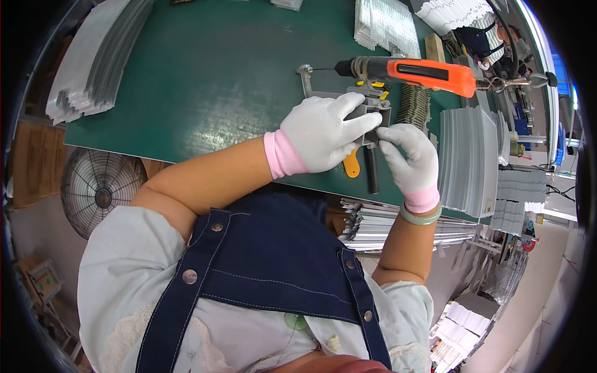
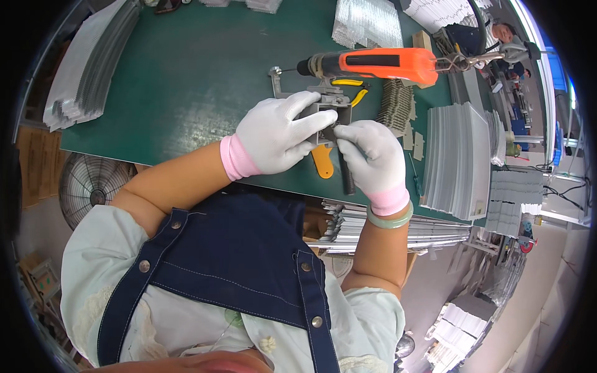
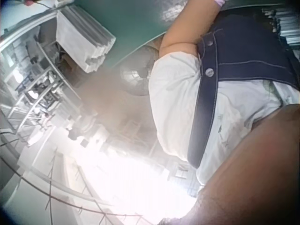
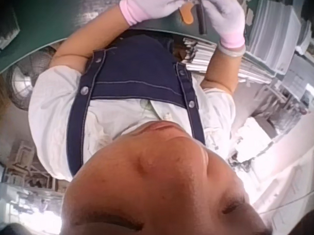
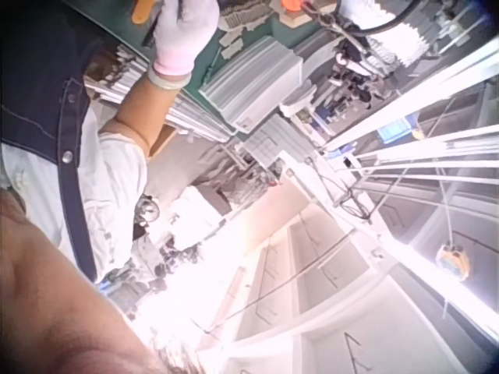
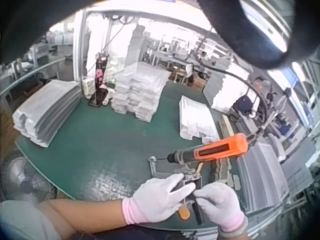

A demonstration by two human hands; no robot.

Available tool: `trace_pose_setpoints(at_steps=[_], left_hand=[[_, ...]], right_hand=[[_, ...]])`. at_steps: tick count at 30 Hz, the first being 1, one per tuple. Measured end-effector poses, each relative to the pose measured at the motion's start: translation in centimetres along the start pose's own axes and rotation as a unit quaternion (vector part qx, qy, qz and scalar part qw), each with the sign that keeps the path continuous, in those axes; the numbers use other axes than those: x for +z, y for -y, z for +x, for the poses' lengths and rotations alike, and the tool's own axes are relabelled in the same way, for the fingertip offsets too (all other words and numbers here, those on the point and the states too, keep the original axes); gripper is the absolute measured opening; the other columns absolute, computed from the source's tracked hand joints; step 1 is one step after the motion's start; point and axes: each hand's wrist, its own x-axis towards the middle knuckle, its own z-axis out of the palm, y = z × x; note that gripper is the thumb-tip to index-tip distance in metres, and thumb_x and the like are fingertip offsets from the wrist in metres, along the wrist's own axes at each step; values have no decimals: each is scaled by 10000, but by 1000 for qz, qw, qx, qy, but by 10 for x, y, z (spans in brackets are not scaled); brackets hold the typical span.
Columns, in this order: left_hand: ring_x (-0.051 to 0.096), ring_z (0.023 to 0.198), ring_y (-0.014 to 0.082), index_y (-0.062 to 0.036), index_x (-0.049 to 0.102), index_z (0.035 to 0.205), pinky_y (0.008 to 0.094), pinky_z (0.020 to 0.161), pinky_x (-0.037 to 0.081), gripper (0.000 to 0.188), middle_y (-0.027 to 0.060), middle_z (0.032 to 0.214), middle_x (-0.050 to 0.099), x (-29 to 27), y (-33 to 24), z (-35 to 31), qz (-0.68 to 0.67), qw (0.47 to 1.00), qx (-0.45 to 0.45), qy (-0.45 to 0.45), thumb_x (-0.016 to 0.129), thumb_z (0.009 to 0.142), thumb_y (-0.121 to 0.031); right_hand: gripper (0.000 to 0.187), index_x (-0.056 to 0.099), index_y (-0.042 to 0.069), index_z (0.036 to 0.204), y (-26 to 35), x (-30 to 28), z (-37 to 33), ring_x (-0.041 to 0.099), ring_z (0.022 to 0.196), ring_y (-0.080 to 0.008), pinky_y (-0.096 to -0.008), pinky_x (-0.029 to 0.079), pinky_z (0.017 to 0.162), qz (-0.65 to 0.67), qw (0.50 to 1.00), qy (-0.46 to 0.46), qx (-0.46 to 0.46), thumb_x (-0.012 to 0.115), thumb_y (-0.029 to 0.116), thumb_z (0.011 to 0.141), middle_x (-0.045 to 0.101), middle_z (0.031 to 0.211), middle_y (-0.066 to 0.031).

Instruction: The person assembles a small metal component by inserting a screw into a metal housing and tightening it with a screwdriver. They then use a power drill to secure the assembly further. The process involves repeated handling and inspection of the metal part on a green workbench.

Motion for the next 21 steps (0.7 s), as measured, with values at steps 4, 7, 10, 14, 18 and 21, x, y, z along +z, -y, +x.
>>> trace_pose_setpoints(at_steps=[4,7,10,14,18,21], left_hand=[[691,862,329,-123,621,1275,413,720,572,553,211,1212,594,-2,0,0,-2,1000,-3,9,751,737,-116],[691,848,330,-122,621,1282,415,719,572,568,216,1215,596,-1,3,-1,-16,1000,6,0,752,729,-108],[691,838,333,-120,620,1284,415,716,573,576,213,1210,597,-1,4,-2,-6,1000,8,-6,756,724,-107],[692,838,337,-125,621,1287,414,713,575,579,214,1205,599,-4,4,-2,-12,1000,14,-11,757,725,-112],[692,834,339,-130,621,1292,414,707,574,574,213,1201,600,-2,5,-2,-15,1000,21,-14,760,736,-121],[692,834,342,-133,622,1292,415,707,574,563,209,1194,602,-4,4,-1,-17,1000,17,-8,760,747,-126]], right_hand=[[131,674,7,958,2,-6,5,656,840,-288,-365,525,789,11,997,51,56,705,8,831,664,905,-124],[124,673,3,951,3,-6,8,658,836,-268,-346,524,777,62,988,47,134,705,11,832,660,896,-126],[117,666,-1,945,4,-5,11,656,834,-255,-334,522,770,81,980,37,176,699,4,834,653,883,-125],[123,664,-2,951,9,-5,9,657,832,-254,-332,522,767,61,991,42,114,693,-7,832,652,889,-124],[134,643,6,972,6,-5,6,655,821,-238,-332,524,762,34,996,58,52,680,-18,845,645,896,-113],[160,619,11,996,5,-5,5,649,805,-241,-336,526,753,10,995,80,59,674,-29,851,636,902,-111]])
